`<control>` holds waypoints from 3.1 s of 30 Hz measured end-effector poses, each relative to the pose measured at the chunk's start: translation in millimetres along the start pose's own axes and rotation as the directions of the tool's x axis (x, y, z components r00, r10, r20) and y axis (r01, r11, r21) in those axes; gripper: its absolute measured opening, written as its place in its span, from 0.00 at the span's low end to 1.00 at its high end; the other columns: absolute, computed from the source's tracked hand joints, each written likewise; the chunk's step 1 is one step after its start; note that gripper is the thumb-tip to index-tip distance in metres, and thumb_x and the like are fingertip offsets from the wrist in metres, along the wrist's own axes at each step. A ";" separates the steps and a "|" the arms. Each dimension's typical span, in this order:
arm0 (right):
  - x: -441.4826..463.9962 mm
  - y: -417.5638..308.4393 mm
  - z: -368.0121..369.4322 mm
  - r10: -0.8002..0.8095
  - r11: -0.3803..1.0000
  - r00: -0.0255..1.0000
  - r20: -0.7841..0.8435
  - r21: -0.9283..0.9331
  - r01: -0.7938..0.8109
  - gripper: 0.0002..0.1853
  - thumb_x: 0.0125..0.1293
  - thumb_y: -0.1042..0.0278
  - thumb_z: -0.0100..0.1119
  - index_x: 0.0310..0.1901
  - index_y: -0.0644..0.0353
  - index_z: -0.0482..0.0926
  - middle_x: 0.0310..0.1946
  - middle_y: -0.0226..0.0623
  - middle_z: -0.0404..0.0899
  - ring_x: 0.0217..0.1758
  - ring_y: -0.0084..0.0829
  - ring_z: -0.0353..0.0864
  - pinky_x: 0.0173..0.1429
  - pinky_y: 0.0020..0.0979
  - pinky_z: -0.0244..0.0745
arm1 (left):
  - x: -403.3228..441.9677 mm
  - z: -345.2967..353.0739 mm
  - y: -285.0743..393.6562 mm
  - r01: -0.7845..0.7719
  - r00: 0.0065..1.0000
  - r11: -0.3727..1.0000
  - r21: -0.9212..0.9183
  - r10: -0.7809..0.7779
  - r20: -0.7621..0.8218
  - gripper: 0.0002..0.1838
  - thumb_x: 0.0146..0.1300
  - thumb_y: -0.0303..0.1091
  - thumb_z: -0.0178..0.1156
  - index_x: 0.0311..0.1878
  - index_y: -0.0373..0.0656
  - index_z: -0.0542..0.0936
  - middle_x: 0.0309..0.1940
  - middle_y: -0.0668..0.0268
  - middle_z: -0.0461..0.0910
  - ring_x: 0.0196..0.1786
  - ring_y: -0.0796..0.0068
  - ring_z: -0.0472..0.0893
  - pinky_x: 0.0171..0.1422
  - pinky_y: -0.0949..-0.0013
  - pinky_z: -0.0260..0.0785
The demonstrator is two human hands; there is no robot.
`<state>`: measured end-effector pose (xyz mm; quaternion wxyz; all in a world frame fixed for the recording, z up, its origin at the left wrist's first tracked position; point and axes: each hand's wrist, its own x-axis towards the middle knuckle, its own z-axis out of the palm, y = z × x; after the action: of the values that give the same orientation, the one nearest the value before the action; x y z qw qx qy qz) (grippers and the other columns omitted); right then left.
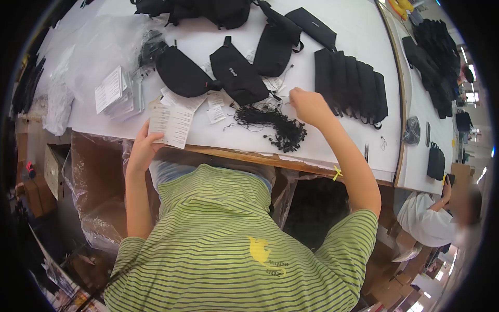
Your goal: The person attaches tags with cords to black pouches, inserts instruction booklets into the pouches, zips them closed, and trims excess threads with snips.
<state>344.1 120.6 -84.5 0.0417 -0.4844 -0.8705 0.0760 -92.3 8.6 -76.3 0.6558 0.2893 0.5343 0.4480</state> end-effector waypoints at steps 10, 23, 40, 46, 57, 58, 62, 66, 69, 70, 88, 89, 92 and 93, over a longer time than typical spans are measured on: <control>20.9 -68.9 -94.6 0.573 0.438 0.686 -0.448 0.875 0.206 0.02 0.63 0.77 0.58 0.36 0.64 0.78 0.33 0.35 0.83 0.22 0.11 0.65 0.27 0.16 0.59 | -8.0 34.3 -0.5 -0.262 0.964 0.880 0.396 0.221 0.148 0.34 0.53 0.43 0.70 0.58 0.38 0.67 0.50 0.62 0.74 0.53 0.74 0.73 0.58 0.72 0.64; 7.4 -82.9 -112.9 0.676 0.577 0.586 -0.447 0.816 -0.042 0.04 0.61 0.73 0.62 0.36 0.63 0.81 0.19 0.18 0.69 0.17 0.07 0.54 0.22 0.17 0.43 | -13.0 40.9 3.1 -0.160 0.985 0.987 0.005 0.160 -0.059 0.17 0.53 0.31 0.71 0.45 0.38 0.80 0.36 0.68 0.82 0.39 0.79 0.80 0.46 0.75 0.72; -12.1 -229.3 -36.3 0.284 0.803 0.765 -0.578 0.579 0.139 0.08 0.47 0.74 0.70 0.29 0.56 0.80 0.17 0.27 0.73 0.16 0.27 0.66 0.22 0.28 0.61 | -54.2 112.3 8.3 -0.396 0.909 0.909 -0.133 0.367 -0.197 0.10 0.59 0.23 0.65 0.34 0.40 0.71 0.37 0.54 0.84 0.39 0.75 0.83 0.47 0.73 0.75; -11.6 -231.3 -33.4 0.261 0.837 0.718 -0.646 0.522 0.165 0.08 0.47 0.75 0.70 0.30 0.57 0.80 0.17 0.27 0.72 0.16 0.28 0.65 0.22 0.29 0.59 | -56.3 114.1 1.5 -0.534 0.844 0.832 -0.150 0.518 -0.137 0.08 0.59 0.18 0.63 0.36 0.38 0.72 0.41 0.51 0.83 0.44 0.69 0.83 0.50 0.70 0.76; -22.9 -215.3 -43.0 0.341 0.438 0.884 -0.320 0.886 0.152 0.07 0.53 0.77 0.69 0.35 0.58 0.83 0.13 0.21 0.63 0.17 0.12 0.55 0.21 0.19 0.48 | -55.4 95.7 11.3 -0.685 0.654 0.722 -0.102 0.670 0.350 0.10 0.62 0.31 0.63 0.40 0.34 0.77 0.38 0.46 0.83 0.41 0.59 0.83 0.50 0.63 0.74; -24.2 -210.0 -44.3 0.299 0.459 0.895 -0.332 0.872 0.170 0.07 0.53 0.77 0.69 0.35 0.59 0.83 0.13 0.21 0.63 0.17 0.12 0.55 0.21 0.19 0.49 | -53.1 91.2 14.7 -0.606 0.690 0.782 -0.144 0.607 0.395 0.11 0.63 0.33 0.62 0.41 0.33 0.77 0.37 0.47 0.83 0.40 0.60 0.83 0.49 0.64 0.74; -25.8 -200.2 -51.6 0.138 0.509 0.945 -0.296 0.840 0.189 0.08 0.49 0.79 0.70 0.33 0.60 0.84 0.14 0.24 0.68 0.16 0.14 0.59 0.21 0.20 0.54 | -54.6 89.3 31.4 -0.243 0.876 0.970 0.017 0.212 0.433 0.10 0.66 0.31 0.58 0.42 0.32 0.79 0.31 0.57 0.81 0.36 0.72 0.81 0.41 0.72 0.73; -23.9 -195.7 -51.8 0.047 0.568 0.962 -0.268 0.799 0.195 0.08 0.50 0.77 0.70 0.33 0.59 0.84 0.14 0.25 0.69 0.16 0.15 0.60 0.21 0.21 0.54 | -50.3 95.2 25.1 -0.412 0.846 0.875 0.254 0.264 0.464 0.07 0.64 0.29 0.61 0.41 0.35 0.80 0.33 0.67 0.81 0.33 0.82 0.79 0.39 0.78 0.70; -24.4 -196.0 -55.8 0.090 0.553 0.974 -0.207 0.824 0.124 0.06 0.52 0.75 0.70 0.33 0.59 0.84 0.14 0.26 0.69 0.16 0.16 0.61 0.22 0.21 0.56 | -47.2 100.6 28.5 -0.413 0.860 0.848 0.333 0.244 0.448 0.05 0.64 0.28 0.60 0.39 0.36 0.78 0.32 0.68 0.79 0.31 0.82 0.77 0.37 0.78 0.69; -24.6 -194.9 -54.9 0.086 0.540 0.979 -0.184 0.834 0.110 0.06 0.54 0.73 0.69 0.34 0.59 0.83 0.14 0.26 0.70 0.16 0.16 0.62 0.23 0.21 0.56 | -46.4 102.8 27.8 -0.416 0.865 0.846 0.333 0.254 0.434 0.05 0.65 0.28 0.59 0.39 0.36 0.77 0.31 0.69 0.78 0.30 0.83 0.76 0.36 0.78 0.68; -22.2 -192.3 -21.3 0.463 0.152 0.879 0.116 0.966 -0.208 0.08 0.63 0.66 0.64 0.34 0.62 0.83 0.14 0.22 0.71 0.18 0.10 0.64 0.21 0.18 0.55 | 81.8 92.7 6.8 -0.622 0.508 0.039 0.782 0.781 0.365 0.14 0.46 0.29 0.67 0.40 0.52 0.83 0.40 0.71 0.75 0.46 0.67 0.70 0.54 0.62 0.58; -17.8 -195.1 -20.0 0.508 0.192 0.857 0.090 0.958 -0.214 0.08 0.62 0.66 0.65 0.34 0.62 0.83 0.13 0.23 0.70 0.17 0.10 0.63 0.21 0.19 0.55 | 60.3 93.4 13.8 -0.617 0.509 0.074 0.784 0.797 0.325 0.16 0.44 0.27 0.67 0.40 0.51 0.83 0.39 0.71 0.75 0.46 0.66 0.70 0.53 0.62 0.59; -3.7 -207.7 -11.0 0.502 0.420 0.864 -0.050 0.887 -0.192 0.07 0.61 0.66 0.65 0.35 0.61 0.83 0.11 0.25 0.66 0.15 0.12 0.62 0.21 0.21 0.54 | 14.0 80.3 12.2 -0.537 0.508 0.121 0.835 0.836 0.206 0.15 0.42 0.25 0.66 0.37 0.50 0.84 0.36 0.72 0.73 0.45 0.67 0.69 0.52 0.64 0.58; 1.4 -213.5 -7.3 0.468 0.507 0.878 -0.101 0.845 -0.173 0.07 0.60 0.66 0.66 0.35 0.61 0.83 0.10 0.26 0.64 0.15 0.13 0.61 0.20 0.22 0.54 | 2.3 74.4 9.9 -0.496 0.506 0.129 0.859 0.847 0.165 0.14 0.41 0.25 0.67 0.35 0.50 0.84 0.34 0.73 0.73 0.44 0.68 0.69 0.51 0.65 0.58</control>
<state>165.8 11.6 -40.4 0.3836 -0.5696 -0.6100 0.3953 -23.6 22.4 -49.3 0.0351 0.6836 0.5888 0.4299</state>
